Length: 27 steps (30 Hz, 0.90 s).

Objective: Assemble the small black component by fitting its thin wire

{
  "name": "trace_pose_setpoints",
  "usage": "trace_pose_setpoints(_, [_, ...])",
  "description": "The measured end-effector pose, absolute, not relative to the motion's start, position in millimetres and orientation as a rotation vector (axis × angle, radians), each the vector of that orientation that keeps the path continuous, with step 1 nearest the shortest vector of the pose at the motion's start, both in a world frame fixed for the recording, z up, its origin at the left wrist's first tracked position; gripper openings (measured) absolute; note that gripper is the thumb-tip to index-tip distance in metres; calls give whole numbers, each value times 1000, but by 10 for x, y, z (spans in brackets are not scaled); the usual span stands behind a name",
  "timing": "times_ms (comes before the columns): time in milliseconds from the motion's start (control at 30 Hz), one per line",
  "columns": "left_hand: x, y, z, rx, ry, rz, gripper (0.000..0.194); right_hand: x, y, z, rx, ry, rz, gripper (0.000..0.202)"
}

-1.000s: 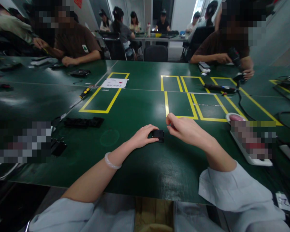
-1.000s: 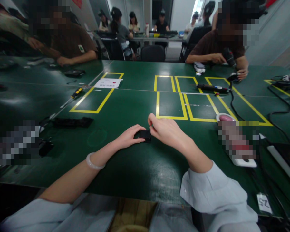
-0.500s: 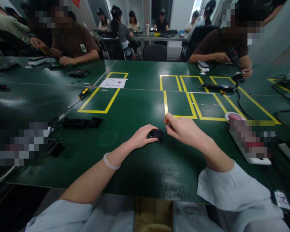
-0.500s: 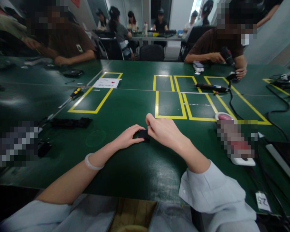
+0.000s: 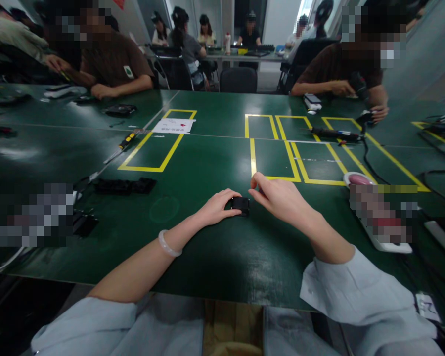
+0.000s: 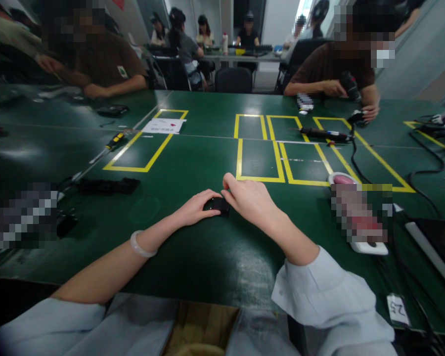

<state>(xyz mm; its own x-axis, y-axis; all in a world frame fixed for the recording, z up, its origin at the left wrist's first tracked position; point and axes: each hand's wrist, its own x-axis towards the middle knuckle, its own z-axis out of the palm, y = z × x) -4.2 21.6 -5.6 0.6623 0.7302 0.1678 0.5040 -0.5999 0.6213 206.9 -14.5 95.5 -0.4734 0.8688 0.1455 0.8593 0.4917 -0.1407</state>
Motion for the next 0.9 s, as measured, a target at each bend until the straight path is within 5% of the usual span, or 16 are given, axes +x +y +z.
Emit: trace_pose_setpoints(900, [-46,226,-76,2364,958,552,35,2064,-166,969,-1469,-2566,107,17])
